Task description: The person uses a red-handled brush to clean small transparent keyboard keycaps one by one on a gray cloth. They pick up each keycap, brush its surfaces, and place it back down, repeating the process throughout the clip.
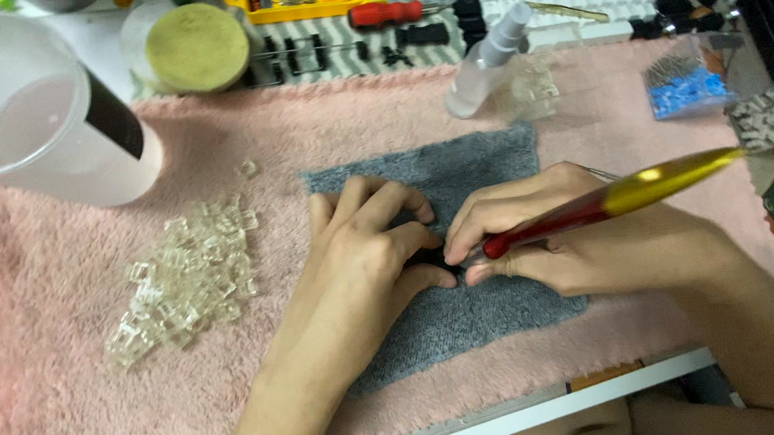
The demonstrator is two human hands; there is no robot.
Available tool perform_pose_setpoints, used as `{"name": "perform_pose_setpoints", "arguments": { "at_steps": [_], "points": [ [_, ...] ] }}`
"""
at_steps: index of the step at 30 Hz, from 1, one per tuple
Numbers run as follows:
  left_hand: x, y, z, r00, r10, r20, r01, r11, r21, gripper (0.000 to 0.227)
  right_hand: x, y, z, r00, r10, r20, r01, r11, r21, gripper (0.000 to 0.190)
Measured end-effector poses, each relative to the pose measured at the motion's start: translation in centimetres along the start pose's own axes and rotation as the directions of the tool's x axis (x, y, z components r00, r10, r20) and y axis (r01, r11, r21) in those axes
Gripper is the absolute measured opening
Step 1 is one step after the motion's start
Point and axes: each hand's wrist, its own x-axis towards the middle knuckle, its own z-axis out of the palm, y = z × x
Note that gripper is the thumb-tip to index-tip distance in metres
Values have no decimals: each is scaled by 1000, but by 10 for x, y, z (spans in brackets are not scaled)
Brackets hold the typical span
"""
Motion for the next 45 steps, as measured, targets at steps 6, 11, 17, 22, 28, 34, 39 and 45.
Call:
{"name": "perform_pose_setpoints", "arguments": {
  "at_steps": [6,11,17,22,28,34,39,45],
  "points": [
    [1,3,-3,1000,-29,6,29,999,31,29,6,-5,8,998,49,-33,-45,994,101,19],
    [1,1,-1,1000,-26,9,26,999,23,30,7,-5,5,978,207,39,-208,978,30,18],
    [-1,1,-3,1000,-2,18,1,999,52,28,-9,3,0,958,277,73,-276,961,-19,27],
    [3,8,-9,1000,26,2,-26,999,28,26,-40,24,12,948,216,-234,-206,976,67,23],
    [6,18,-4,994,106,1,-106,993,-43,12,-70,40,23,867,143,-478,-18,966,257,18],
    [7,19,1,987,150,-60,-153,987,-57,7,-74,37,27,851,168,-498,-31,962,272,16],
    [7,19,-1,987,155,-48,-157,986,-54,7,-73,35,26,826,190,-531,-54,964,262,19],
    [8,18,-11,981,194,-3,-194,980,-42,13,-70,31,30,835,179,-520,-30,959,282,18]
  ]
}}
